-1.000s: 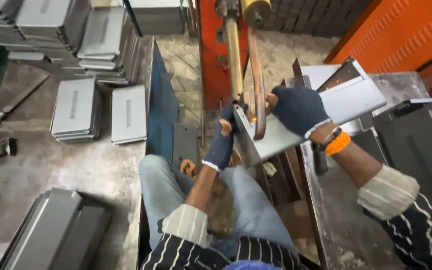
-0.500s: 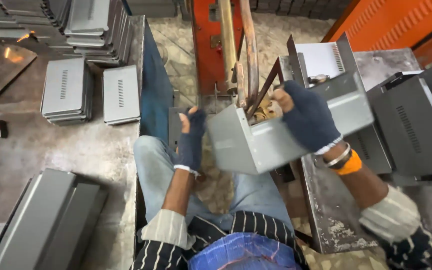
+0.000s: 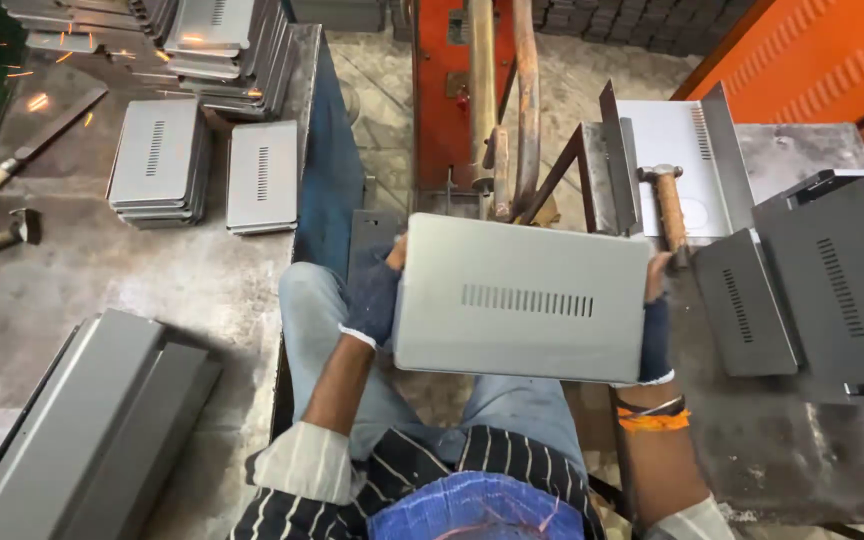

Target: The person sits on the floor and repeatedly bends the edges of rectangular metal boxes using a vertical press and a hammer. They pick up each box, position it under the press, apply pressure, and then tap the edges with a hammer before placing the finished box aside.

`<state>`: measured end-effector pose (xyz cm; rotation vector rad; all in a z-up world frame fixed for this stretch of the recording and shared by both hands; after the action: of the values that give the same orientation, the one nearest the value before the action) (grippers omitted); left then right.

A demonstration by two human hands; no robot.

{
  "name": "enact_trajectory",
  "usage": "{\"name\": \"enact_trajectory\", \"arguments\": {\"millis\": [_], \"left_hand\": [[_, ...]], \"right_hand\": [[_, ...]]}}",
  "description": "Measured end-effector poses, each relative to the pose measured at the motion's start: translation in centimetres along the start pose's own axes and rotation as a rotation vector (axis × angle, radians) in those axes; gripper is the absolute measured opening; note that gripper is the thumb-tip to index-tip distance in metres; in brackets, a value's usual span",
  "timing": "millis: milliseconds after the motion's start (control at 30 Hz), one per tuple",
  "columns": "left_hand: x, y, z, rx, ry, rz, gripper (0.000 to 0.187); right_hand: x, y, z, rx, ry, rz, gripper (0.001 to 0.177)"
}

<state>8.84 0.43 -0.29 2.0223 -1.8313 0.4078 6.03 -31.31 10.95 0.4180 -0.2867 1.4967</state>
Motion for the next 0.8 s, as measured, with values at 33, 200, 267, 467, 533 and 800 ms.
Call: {"name": "enact_trajectory", "arguments": {"millis": [33, 200, 267, 467, 533, 800], "left_hand": [[1.9, 0.1, -2.9, -0.002, -0.002, 0.007, 0.033], [8.8, -1.0, -12.6, 0.191, -0.973, -0.04, 0.063], [10.6, -2.0, -13.7, 0.314, -1.109, 0.01, 0.061], [12.8, -0.2, -14.8, 0.565, -1.355, 0.104, 0.058], [12.0, 1.0, -14.0, 0.511, -1.335, 0.106, 0.058], [4.7, 1.6, -3.3, -0.044, -0.706, -0.202, 0.062]], "right_hand": [[-0.2, -0.1, -0.2, -0.004, -0.002, -0.006, 0.062], [-4.2, -1.7, -1.0, -0.212, 0.48, -0.213, 0.069], [-1.0, -1.8, 0.8, -0.421, 0.581, -0.149, 0.06], [0.0, -4.0, 0.8, -0.508, 0.485, -0.046, 0.039], [-4.2, -6.7, -1.5, -0.426, 0.323, -0.089, 0.037], [-26.5, -15.9, -7.4, -0.395, 1.776, -0.625, 0.056]]}}
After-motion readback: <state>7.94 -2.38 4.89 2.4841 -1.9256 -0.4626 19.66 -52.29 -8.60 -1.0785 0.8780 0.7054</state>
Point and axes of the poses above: each hand's wrist, its own y-axis away from the middle knuckle, its own x-axis out of the palm, z = x × y, the point moved 9 cm from there along -y, towards the middle knuckle, and after that the axes turned 2 degrees about -z, right-handed, at the moved point
